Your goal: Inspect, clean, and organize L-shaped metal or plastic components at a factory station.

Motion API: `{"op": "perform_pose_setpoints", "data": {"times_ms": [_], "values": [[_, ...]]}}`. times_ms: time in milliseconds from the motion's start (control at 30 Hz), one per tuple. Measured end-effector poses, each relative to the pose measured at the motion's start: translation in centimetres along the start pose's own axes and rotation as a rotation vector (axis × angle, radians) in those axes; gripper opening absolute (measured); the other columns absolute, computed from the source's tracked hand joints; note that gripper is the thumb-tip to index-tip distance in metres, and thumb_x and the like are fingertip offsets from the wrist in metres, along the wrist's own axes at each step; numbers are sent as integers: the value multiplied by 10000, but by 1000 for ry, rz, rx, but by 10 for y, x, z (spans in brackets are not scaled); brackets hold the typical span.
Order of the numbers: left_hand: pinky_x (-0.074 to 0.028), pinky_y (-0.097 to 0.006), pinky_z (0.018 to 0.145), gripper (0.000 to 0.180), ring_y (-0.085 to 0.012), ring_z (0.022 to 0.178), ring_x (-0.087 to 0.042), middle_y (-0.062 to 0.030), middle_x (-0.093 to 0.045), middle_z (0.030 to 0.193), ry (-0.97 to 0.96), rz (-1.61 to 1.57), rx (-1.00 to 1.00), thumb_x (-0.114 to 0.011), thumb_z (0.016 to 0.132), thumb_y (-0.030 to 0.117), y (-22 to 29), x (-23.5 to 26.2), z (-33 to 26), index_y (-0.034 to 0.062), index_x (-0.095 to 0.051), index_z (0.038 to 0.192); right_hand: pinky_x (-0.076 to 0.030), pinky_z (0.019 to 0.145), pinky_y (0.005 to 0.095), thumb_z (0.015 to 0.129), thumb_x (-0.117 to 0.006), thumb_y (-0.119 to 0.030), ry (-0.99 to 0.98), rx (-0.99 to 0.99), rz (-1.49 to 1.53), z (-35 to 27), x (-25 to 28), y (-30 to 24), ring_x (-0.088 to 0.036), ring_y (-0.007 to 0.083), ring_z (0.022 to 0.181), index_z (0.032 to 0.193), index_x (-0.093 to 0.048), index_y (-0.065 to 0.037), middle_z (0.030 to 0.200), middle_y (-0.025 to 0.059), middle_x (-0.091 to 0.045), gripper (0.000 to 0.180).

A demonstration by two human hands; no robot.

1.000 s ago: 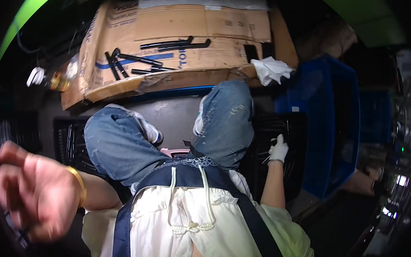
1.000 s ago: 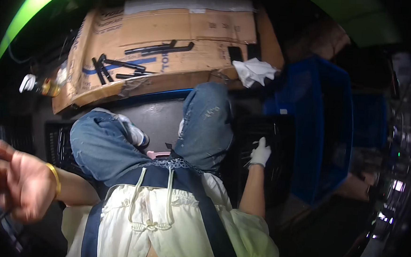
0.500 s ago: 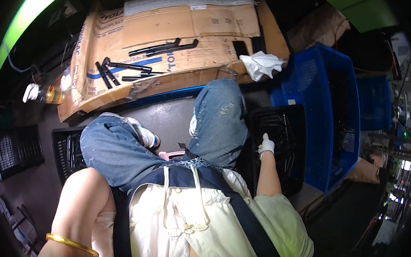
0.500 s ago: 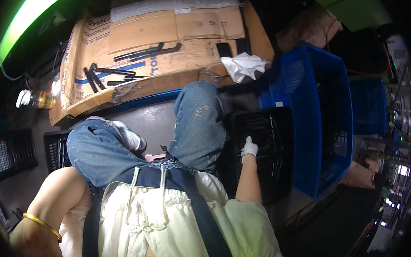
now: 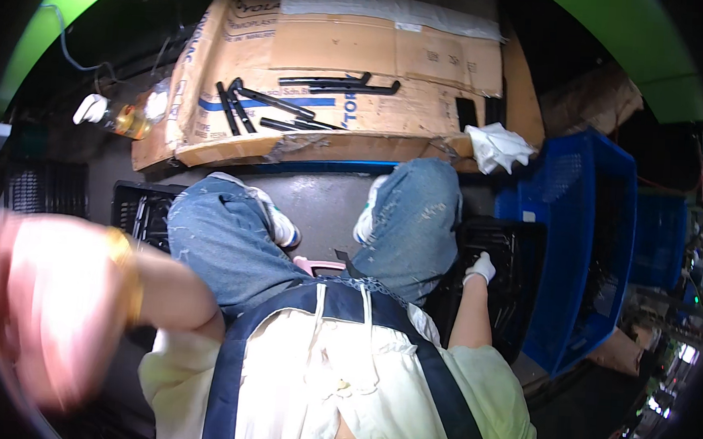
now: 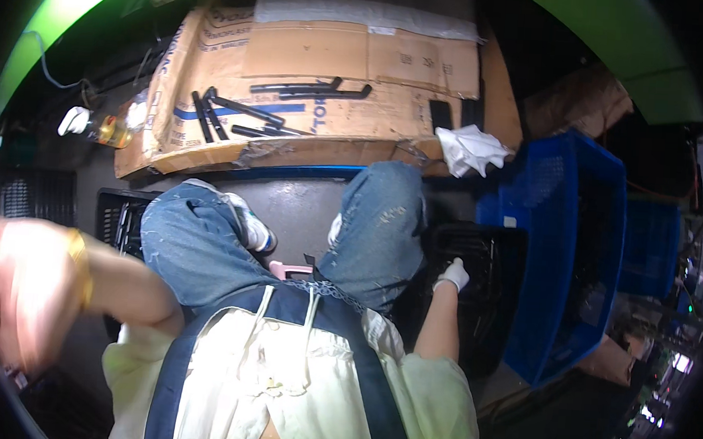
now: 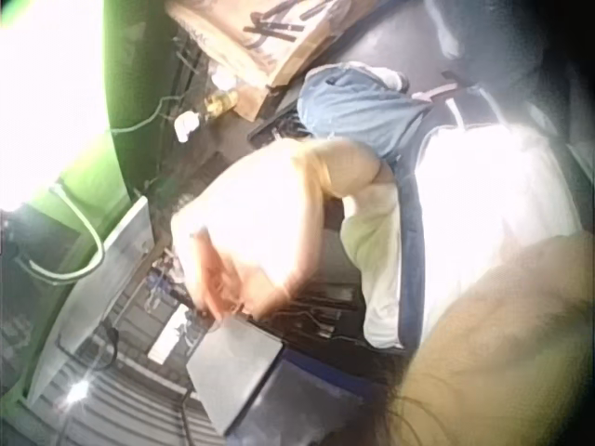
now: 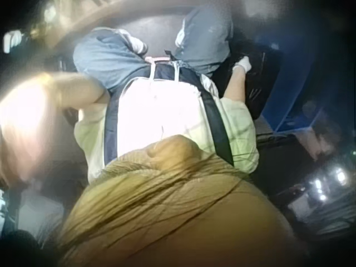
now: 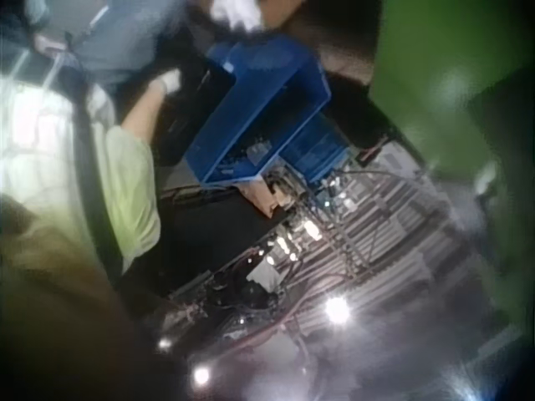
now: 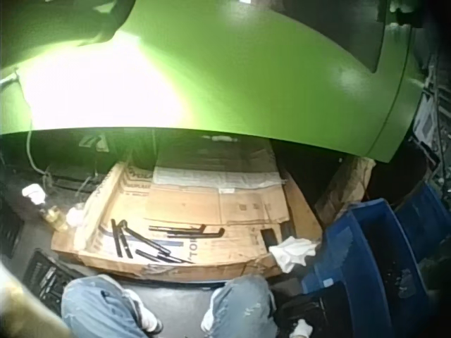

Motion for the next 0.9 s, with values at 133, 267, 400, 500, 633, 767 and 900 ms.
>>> {"op": "perform_pose_setpoints", "data": {"times_ms": [133, 267, 400, 500, 633, 767, 900], "values": [[-481, -307, 871, 202, -189, 945, -579, -99, -588, 1022, -261, 460, 740, -608, 914, 85, -193, -2, -200, -8, -568, 1089, -255, 331, 310, 937, -622, -535, -60, -105, -253, 17, 2, 20, -337, 154, 336, 703, -504, -123, 514, 6, -382, 488], [-520, -440, 826, 290, -350, 894, -625, -199, -618, 1021, -1058, 736, 1019, -645, 868, 168, -281, 20, -400, 95, -629, 1148, -273, 361, 284, 983, -607, -300, -167, 79, -195, -25, 6, -24, -350, 116, 415, 1047, -595, -53, 607, 17, -473, 255], [-510, -418, 973, 250, -365, 1036, -628, -159, -637, 1109, -1570, 777, 1264, -680, 810, 150, -291, 56, -510, 231, -750, 1035, -347, 446, 249, 1011, -491, -133, -529, 602, -8, -173, -35, -104, -403, 69, 554, 1323, -542, -26, 805, 6, -560, 334], [-451, -447, 1070, 457, -307, 1223, -540, -59, -584, 1276, -1864, 672, 1162, -821, 706, 237, -282, 22, -536, 313, -739, 1149, -471, 612, 280, 1012, -478, -91, -607, 1028, -161, -294, -52, -135, -521, 125, 640, 1247, -604, -10, 887, 51, -630, 278], [-409, -470, 1090, 601, -308, 1312, -489, -49, -561, 1384, -2094, 578, 1163, -855, 695, 318, -265, -23, -557, 272, -676, 1266, -544, 739, 381, 949, -561, -28, -722, 1380, -392, -386, -87, -136, -690, 292, 835, 1120, -663, -36, 959, 137, -700, 200], [-449, -435, 1082, 709, -362, 1284, -538, -155, -592, 1355, -2241, 555, 1121, -830, 730, 408, -254, -38, -587, 157, -597, 1350, -546, 706, 414, 891, -616, -6, -628, 1552, -374, -401, -94, -137, -687, 352, 838, 1065, -674, -64, 940, 133, -697, 193], [-442, -437, 1077, 593, -260, 1304, -551, -98, -591, 1404, -2319, 500, 1323, -789, 760, 268, -251, -28, -617, 189, -635, 1328, -545, 687, 414, 874, -624, -1, -586, 1595, -366, -396, -92, -132, -686, 347, 812, 1061, -681, -81, 918, 124, -695, 211]]}}
Point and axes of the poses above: each hand's wrist, its own z-axis towards the middle knuckle, its own x-axis out of the back of the hand, y = z × x, the point moved 10 cm from there along z, towards the middle knuckle
